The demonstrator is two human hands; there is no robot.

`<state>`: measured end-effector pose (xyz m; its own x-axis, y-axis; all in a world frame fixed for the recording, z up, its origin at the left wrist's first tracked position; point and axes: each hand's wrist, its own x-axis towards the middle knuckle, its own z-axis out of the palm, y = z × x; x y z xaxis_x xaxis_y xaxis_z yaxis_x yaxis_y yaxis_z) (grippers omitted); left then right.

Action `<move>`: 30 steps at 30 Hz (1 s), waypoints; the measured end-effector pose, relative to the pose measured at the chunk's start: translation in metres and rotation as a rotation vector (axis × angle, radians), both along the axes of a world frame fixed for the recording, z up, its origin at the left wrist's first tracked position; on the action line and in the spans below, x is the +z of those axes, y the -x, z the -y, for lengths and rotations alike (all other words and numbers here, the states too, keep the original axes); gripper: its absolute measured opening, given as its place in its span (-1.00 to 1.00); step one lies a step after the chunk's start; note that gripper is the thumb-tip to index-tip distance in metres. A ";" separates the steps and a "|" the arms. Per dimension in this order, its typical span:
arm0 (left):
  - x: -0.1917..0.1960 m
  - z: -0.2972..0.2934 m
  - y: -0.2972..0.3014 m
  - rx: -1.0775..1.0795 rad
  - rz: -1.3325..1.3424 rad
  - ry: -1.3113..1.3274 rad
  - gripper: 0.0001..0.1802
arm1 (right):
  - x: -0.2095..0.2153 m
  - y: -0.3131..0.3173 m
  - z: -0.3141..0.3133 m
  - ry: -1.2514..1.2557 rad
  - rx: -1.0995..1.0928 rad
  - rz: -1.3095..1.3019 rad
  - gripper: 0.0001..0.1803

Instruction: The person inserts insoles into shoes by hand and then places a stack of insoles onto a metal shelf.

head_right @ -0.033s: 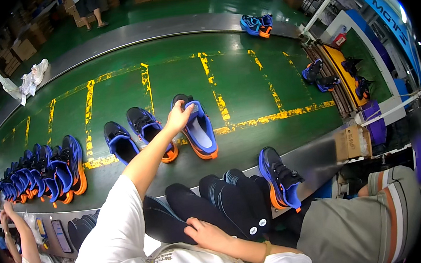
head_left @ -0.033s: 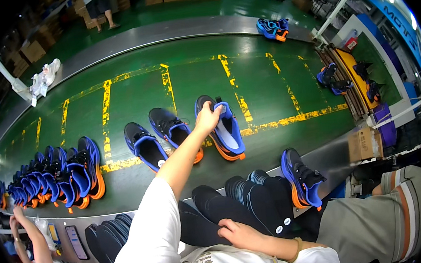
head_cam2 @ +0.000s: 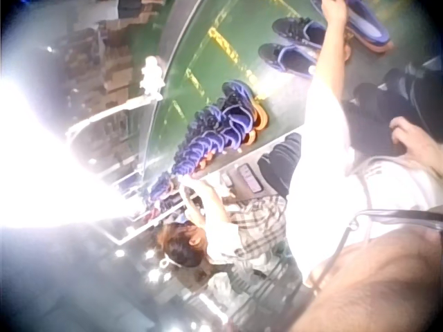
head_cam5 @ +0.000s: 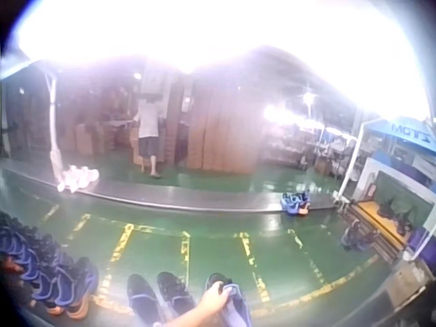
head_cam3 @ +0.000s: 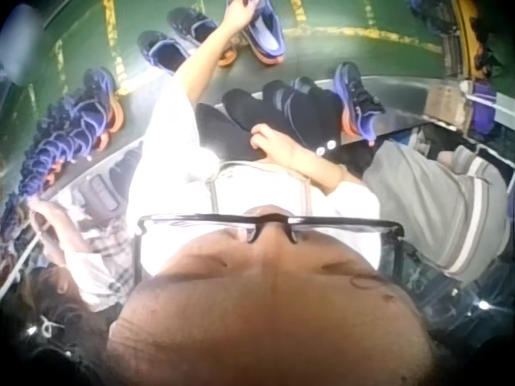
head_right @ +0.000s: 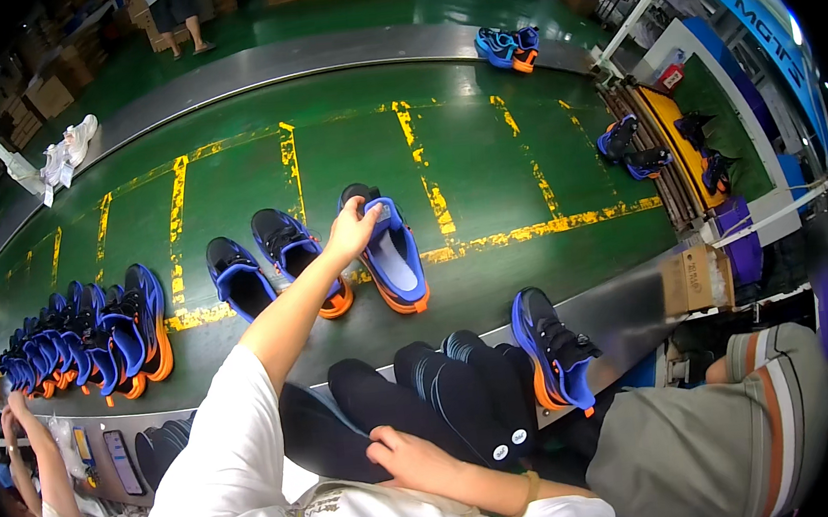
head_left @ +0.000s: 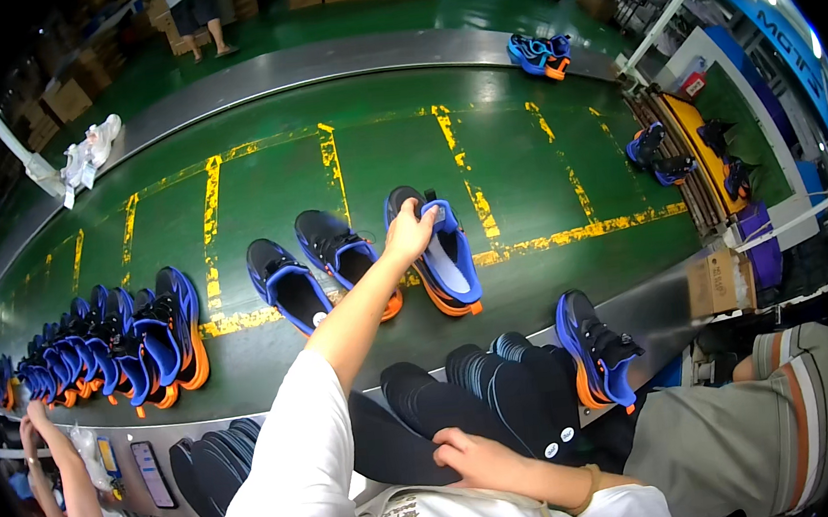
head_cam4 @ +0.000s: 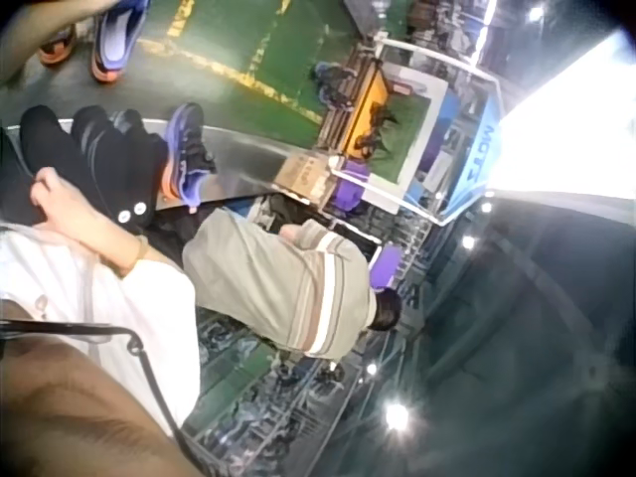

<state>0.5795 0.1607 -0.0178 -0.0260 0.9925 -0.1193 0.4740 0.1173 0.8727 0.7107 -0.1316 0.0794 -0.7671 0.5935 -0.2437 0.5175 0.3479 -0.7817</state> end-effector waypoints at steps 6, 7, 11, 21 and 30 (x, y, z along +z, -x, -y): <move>-0.006 0.024 0.012 0.005 0.089 -0.044 -0.44 | 0.051 -0.048 -0.051 -0.078 -0.282 -0.200 -0.48; -0.009 0.027 0.010 0.002 0.113 -0.031 -0.45 | 0.042 -0.045 -0.049 -0.077 -0.204 -0.170 -0.47; -0.010 0.023 0.008 -0.034 0.207 0.006 -0.46 | 0.005 -0.015 -0.015 -0.056 0.061 0.038 -0.36; 0.003 0.026 0.006 -0.081 -0.191 -0.125 -0.50 | -0.018 -0.016 0.003 -0.327 0.065 0.056 -0.41; 0.023 0.013 -0.038 -0.190 -0.229 -0.251 -0.61 | -0.037 -0.019 0.016 -0.328 -0.213 -0.098 -0.52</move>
